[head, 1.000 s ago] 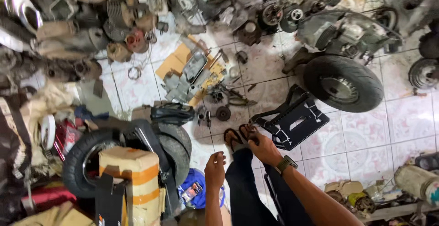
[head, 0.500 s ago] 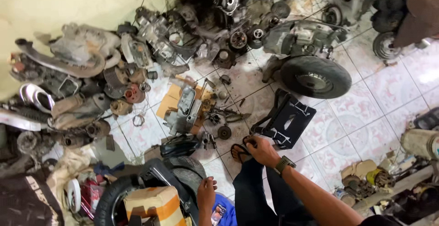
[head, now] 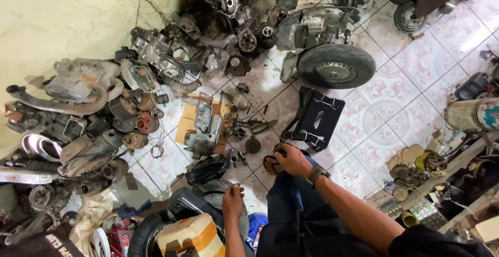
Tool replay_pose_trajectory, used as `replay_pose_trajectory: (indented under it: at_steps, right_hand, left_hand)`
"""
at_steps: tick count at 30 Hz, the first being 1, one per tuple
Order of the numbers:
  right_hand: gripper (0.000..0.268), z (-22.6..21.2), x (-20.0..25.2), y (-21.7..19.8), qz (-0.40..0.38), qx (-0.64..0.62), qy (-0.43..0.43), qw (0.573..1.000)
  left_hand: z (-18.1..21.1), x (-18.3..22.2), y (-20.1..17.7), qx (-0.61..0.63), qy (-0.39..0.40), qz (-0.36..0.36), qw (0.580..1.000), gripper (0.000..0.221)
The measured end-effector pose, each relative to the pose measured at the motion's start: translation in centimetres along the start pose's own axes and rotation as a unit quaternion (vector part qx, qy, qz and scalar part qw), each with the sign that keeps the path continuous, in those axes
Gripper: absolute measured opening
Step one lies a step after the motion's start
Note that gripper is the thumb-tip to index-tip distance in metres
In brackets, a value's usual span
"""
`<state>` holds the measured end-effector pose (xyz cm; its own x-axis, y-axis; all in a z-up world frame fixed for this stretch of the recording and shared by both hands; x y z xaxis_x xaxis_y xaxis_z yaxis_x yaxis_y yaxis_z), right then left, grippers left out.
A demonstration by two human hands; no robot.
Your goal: The person unboxes various motorcycle parts, including a tire and a packaged component, and then proceeds to disassemble a small engine on the floor by removing individual parts by hand and placing them on the ground.
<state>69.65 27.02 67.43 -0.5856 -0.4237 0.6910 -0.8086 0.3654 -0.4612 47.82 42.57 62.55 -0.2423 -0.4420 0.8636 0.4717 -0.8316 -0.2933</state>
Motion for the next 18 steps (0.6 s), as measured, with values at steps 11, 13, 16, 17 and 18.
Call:
replay_pose_trajectory:
  at_steps: [11, 13, 16, 17, 18]
  right_hand:
    - [0.029, 0.3, 0.3, 1.9, 0.001, 0.010, -0.016, 1.000]
    - [0.026, -0.1, 0.7, 1.7, -0.001, 0.013, -0.014, 1.000]
    - [0.026, -1.0, 1.2, 1.2, 0.005, 0.011, -0.009, 1.000]
    - [0.030, -1.3, 1.3, 0.9, 0.012, 0.007, -0.005, 1.000]
    - [0.030, -1.3, 1.5, 0.7, 0.020, 0.005, -0.007, 1.000]
  left_hand:
    - [-3.2, -0.5, 0.3, 0.082, 0.033, -0.001, 0.996, 0.037]
    - [-2.5, 0.5, 0.0, 0.077, 0.025, 0.000, 0.997, 0.035]
    - [-3.5, -0.3, -0.1, 0.076, 0.038, 0.006, 0.996, 0.034]
    - [-4.0, -1.0, 0.0, 0.082, 0.057, 0.011, 0.995, 0.034]
    - [-4.2, -1.3, 0.0, 0.080, 0.064, 0.008, 0.995, 0.034]
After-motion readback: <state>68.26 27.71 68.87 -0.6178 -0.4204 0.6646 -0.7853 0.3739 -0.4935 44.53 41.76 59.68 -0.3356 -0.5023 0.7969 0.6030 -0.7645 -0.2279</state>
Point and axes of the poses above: each hand's wrist, its own x-axis away from the middle knuckle, its own y-axis out of the palm, z = x × y, the point moved 2 cm from there along -x, towards the middle knuckle, and after that the axes turned 5 degrees about x, right-handed, at the moved point
